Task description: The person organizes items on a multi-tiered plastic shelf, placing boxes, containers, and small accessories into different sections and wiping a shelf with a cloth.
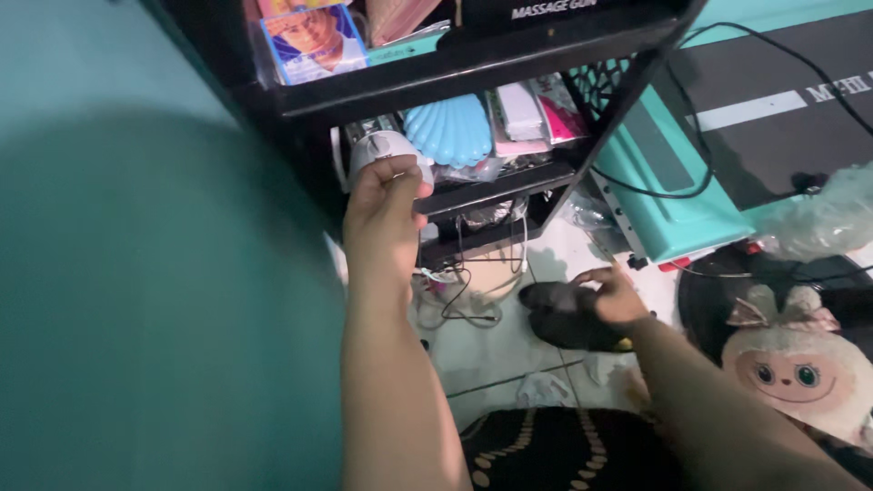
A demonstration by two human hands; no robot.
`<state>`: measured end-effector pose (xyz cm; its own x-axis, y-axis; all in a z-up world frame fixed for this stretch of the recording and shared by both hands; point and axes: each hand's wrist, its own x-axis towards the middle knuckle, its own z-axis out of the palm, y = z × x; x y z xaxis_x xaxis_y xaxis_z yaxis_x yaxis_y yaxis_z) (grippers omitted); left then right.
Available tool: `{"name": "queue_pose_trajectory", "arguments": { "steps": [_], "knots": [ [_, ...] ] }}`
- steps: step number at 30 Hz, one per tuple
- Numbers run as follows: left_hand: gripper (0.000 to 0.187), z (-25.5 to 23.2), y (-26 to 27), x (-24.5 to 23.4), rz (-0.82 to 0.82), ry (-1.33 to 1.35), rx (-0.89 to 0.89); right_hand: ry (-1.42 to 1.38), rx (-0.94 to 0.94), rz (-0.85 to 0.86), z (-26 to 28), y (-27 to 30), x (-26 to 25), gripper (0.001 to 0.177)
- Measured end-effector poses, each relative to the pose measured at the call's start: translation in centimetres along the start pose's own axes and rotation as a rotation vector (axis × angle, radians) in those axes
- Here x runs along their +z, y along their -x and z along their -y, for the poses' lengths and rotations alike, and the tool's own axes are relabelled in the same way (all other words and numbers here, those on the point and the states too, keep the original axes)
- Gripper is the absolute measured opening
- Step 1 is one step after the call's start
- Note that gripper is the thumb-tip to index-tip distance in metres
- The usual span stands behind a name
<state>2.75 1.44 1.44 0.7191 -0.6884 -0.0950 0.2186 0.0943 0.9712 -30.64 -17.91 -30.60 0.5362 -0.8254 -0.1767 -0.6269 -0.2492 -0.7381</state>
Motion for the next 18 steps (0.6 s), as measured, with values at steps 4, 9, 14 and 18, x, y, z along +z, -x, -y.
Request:
{"name": "queue_pose_trajectory", "arguments": {
  "steps": [4, 9, 14, 18],
  "knots": [
    [0.022, -0.4, 0.6, 1.0, -0.011, -0.057, -0.072, -0.020, -0.031, 0.094, -0.3, 2.1, 1.7, 0.099],
    [0.024, 0.1, 0.5, 0.5, 0.018, -0.058, 0.044, -0.452, 0.355, 0.336, 2.6, 0.6, 1.1, 0.052],
    [0.023, 0.7, -0.3, -0.1, -0.031, -0.056, 0.025, -0.934, 0.296, 0.807, 14.3, 0.2, -4.8, 0.043],
    [0.021, 1.1, -0.1, 0.3, -0.084, 0.110, 0.096, -1.100, -0.116, 0.884, 25.3, 1.8, -9.6, 0.025]
  ]
}}
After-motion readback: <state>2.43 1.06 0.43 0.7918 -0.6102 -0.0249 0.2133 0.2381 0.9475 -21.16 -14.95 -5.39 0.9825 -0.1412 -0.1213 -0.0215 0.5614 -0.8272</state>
